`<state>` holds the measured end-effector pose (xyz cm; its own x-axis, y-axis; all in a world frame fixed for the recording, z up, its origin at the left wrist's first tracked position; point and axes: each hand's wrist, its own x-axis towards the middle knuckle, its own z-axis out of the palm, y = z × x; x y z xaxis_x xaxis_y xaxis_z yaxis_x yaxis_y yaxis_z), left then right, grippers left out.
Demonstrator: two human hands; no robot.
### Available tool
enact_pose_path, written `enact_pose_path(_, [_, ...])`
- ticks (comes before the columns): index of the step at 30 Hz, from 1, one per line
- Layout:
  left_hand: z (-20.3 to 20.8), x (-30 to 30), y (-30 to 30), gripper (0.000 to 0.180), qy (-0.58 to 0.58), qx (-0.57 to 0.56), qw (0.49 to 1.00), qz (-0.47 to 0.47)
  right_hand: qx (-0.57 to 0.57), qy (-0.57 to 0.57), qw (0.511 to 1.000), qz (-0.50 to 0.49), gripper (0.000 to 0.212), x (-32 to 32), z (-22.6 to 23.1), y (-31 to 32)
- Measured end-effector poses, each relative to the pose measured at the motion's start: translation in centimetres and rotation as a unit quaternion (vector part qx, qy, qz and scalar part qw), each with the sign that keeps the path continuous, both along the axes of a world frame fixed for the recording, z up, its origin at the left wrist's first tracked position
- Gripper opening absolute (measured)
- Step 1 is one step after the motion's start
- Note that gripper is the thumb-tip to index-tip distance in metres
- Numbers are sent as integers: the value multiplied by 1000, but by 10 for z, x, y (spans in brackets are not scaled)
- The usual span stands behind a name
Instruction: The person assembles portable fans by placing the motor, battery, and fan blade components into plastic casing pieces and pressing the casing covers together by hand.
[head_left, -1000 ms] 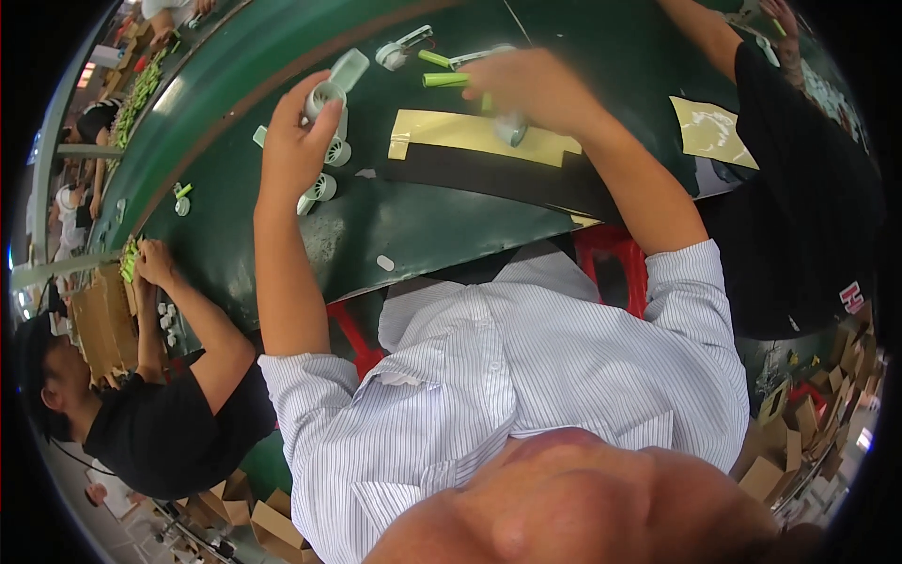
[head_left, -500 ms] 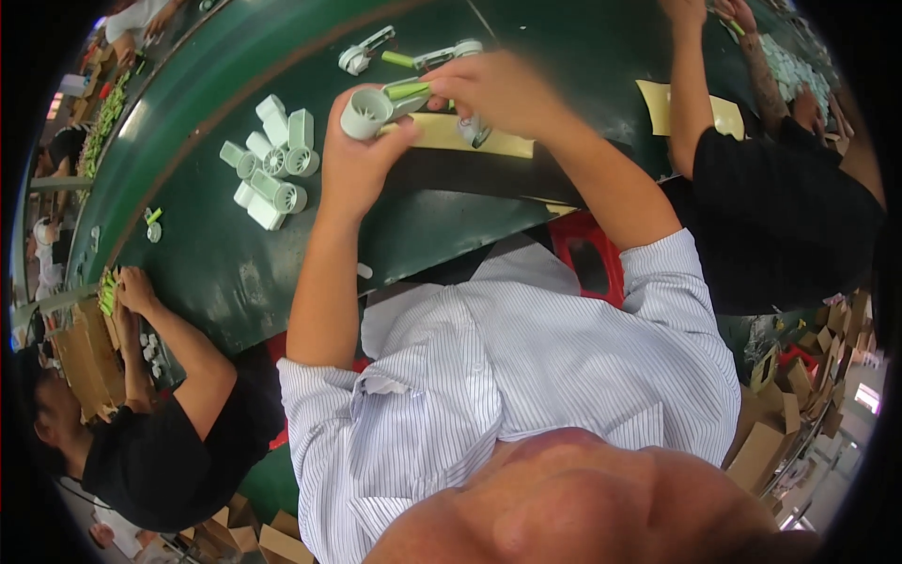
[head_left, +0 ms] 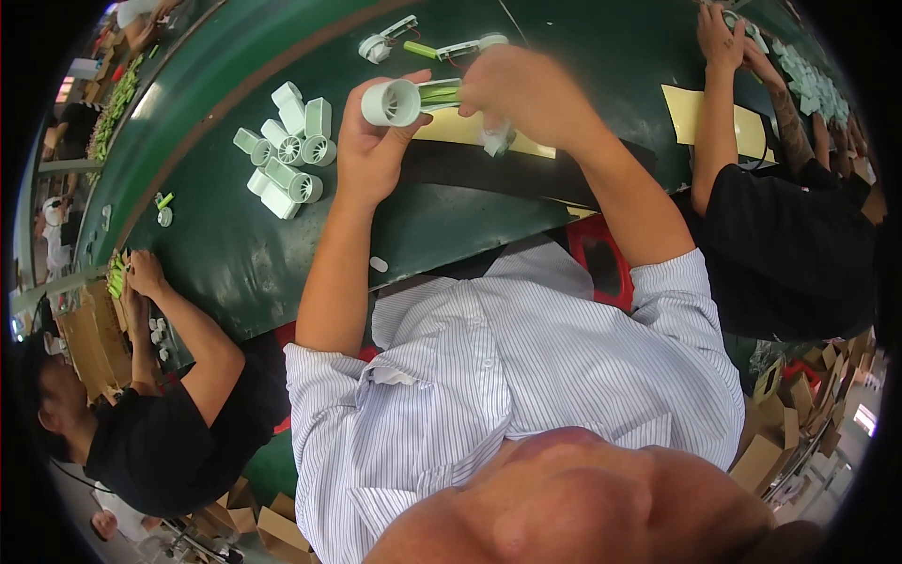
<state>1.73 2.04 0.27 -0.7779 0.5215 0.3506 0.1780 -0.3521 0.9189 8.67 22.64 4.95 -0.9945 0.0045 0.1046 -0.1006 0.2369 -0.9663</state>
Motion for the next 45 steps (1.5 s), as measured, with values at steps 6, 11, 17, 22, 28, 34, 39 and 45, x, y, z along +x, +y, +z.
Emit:
enact_pose_path(6, [-5,4,-1,43,-77,28,997,-14,143,-8,989,-33,25,-4,1,-18])
enact_pose_path(11, [-3,18,10,46,-98,32,994,20,309,17,951,-26,28,-9,-10,-31])
enact_pose_path(17, [-9,14,21,31,-124,98,971,178,270,-38,961,-38,30,-19,-4,-54])
enact_pose_path(22, [5,10,22,35,-138,100,963,209,254,-38,966,37,35,-23,16,-62])
enact_pose_path(28, [16,15,12,34,-26,-43,987,152,136,2,990,31,51,-31,34,-43])
enact_pose_path(34, [36,17,3,37,53,-153,978,132,145,-29,985,90,46,-35,51,-45])
enact_pose_path(39, [6,4,0,42,106,-189,966,142,161,214,963,37,35,-76,-8,-37])
enact_pose_path(45, [28,17,-16,44,-14,-159,978,136,110,1,993,31,30,-32,72,-72])
